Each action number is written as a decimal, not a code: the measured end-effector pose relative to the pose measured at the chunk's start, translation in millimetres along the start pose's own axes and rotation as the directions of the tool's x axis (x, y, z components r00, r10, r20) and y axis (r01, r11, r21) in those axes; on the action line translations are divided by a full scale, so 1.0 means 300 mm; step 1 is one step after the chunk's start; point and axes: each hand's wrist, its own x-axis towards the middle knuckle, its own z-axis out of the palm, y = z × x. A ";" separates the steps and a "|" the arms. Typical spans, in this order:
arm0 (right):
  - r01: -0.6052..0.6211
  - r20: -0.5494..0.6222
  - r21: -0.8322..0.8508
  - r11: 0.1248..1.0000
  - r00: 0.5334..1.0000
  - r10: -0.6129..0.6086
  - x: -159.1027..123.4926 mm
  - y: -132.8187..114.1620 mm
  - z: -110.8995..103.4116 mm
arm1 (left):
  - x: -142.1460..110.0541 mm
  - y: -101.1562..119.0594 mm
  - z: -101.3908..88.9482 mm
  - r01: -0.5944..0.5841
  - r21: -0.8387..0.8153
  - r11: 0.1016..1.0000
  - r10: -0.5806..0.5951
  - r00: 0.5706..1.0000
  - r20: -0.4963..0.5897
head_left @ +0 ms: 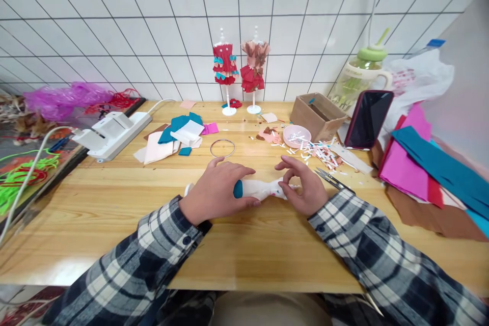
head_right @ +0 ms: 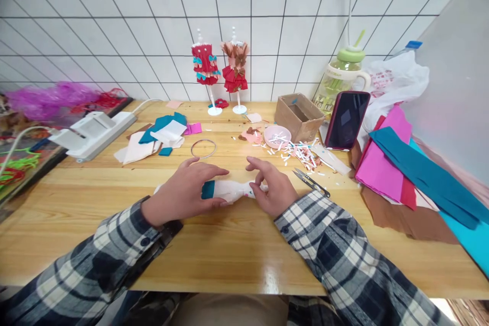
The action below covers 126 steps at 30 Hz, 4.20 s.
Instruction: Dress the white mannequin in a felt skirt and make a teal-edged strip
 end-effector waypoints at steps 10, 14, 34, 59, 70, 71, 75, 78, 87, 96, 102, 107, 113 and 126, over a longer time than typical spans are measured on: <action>0.024 -0.053 -0.044 0.999 0.998 -0.027 0.035 -0.024 -0.045 | -0.022 0.033 0.000 -0.106 0.076 0.991 0.106 0.994 0.007; 0.040 0.112 -0.047 0.998 0.993 -0.035 0.030 -0.013 -0.030 | -0.031 0.028 0.003 -0.154 0.124 0.980 0.150 0.988 0.040; -0.375 0.162 -0.092 0.922 0.908 0.385 0.041 -0.006 -0.024 | -0.029 0.017 0.037 -0.139 0.190 0.972 0.152 0.987 -0.054; -0.156 0.262 -0.541 0.827 0.903 0.342 0.069 -0.072 -0.013 | -0.010 -0.008 0.028 0.092 -0.104 0.990 -0.082 0.992 0.100; -0.221 0.236 -0.620 0.753 0.862 0.448 0.075 -0.085 -0.039 | -0.013 0.018 0.042 -0.047 -0.069 0.997 0.043 0.997 -0.057; -0.214 0.239 -0.607 0.765 0.869 0.433 0.073 -0.083 -0.040 | -0.012 0.018 0.048 -0.035 -0.077 0.996 0.030 0.997 -0.065; -0.166 0.255 -0.556 0.815 0.899 0.357 0.063 -0.085 -0.036 | -0.008 0.018 0.065 -0.024 -0.053 0.998 0.018 0.994 -0.107; -0.164 0.244 -0.525 0.835 0.911 0.332 0.055 -0.088 -0.030 | -0.009 0.019 0.069 -0.026 -0.035 0.999 0.021 0.991 -0.129; -0.152 0.274 -0.431 0.889 0.917 0.290 0.050 -0.087 -0.026 | -0.026 0.037 0.059 -0.059 -0.076 0.995 0.050 0.991 -0.121; -0.075 0.275 -0.382 0.921 0.942 0.190 0.047 -0.062 -0.026 | -0.033 0.034 0.039 -0.029 -0.048 0.998 0.025 0.995 -0.097; 0.011 0.283 -0.408 0.913 0.952 0.115 0.045 -0.052 -0.025 | -0.035 0.024 0.041 0.015 -0.070 0.997 -0.025 0.990 -0.137; 0.063 0.208 -0.367 0.928 0.978 0.016 0.047 -0.059 -0.030 | -0.029 0.030 0.040 0.037 -0.053 0.998 -0.044 0.989 -0.140; 0.067 0.197 -0.183 0.981 0.980 -0.031 0.033 -0.094 0.005 | -0.037 0.021 0.021 0.065 -0.032 0.997 -0.067 0.995 -0.077; -0.142 0.227 0.057 0.988 0.966 0.125 0.027 0.087 -0.067 | -0.082 0.034 -0.025 0.016 0.158 0.987 -0.016 1.000 -0.004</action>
